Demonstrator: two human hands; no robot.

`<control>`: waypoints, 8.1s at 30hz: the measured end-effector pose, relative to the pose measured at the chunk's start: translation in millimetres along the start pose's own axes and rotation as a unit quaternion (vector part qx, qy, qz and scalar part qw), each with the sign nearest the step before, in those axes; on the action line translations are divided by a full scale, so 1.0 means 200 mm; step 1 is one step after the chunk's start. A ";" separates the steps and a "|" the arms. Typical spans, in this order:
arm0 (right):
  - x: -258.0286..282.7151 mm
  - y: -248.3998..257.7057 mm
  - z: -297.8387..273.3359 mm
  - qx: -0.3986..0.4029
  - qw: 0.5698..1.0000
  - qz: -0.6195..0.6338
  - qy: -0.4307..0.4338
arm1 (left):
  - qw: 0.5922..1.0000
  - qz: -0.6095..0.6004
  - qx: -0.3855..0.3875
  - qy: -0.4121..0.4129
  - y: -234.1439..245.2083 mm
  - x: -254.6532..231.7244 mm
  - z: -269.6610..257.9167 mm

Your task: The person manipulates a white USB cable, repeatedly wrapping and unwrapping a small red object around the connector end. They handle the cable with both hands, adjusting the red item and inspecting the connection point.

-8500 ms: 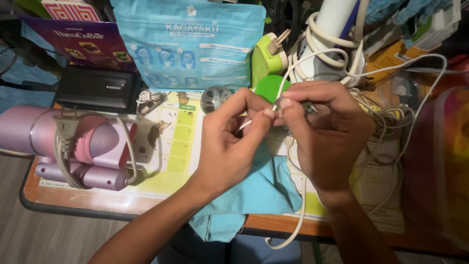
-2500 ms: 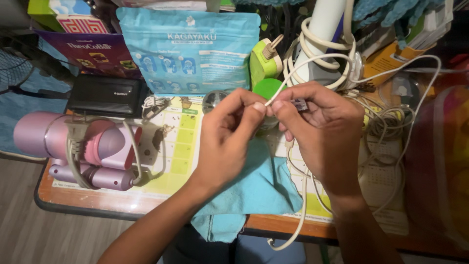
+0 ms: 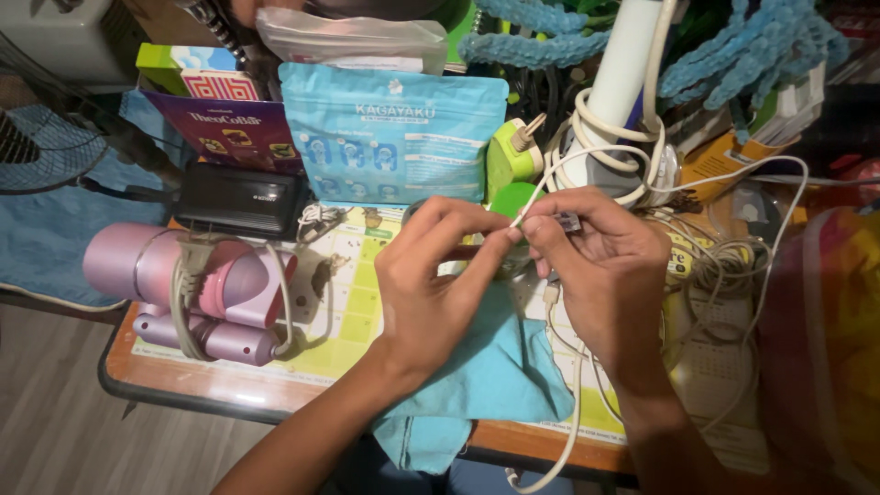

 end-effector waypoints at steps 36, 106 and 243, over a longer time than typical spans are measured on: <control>-0.04 0.02 0.01 0.009 0.999 0.038 -0.017 | 0.990 -0.112 0.030 0.082 -0.04 0.08 0.00; -0.05 0.03 0.01 0.050 0.996 0.057 -0.049 | 0.782 -0.505 0.160 0.327 -0.23 0.27 -0.12; -0.04 0.06 0.03 -0.002 0.998 0.070 -0.005 | 0.983 -0.084 0.115 0.113 -0.10 0.05 0.08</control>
Point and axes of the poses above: each hand's wrist, its own z-axis towards the middle knuckle, its own y-axis out of the back of the hand, x = y × z, the point moved 8 cm from there along z, towards the middle knuckle, and after that the axes turned 7 degrees about -y, right-handed, at the moved point
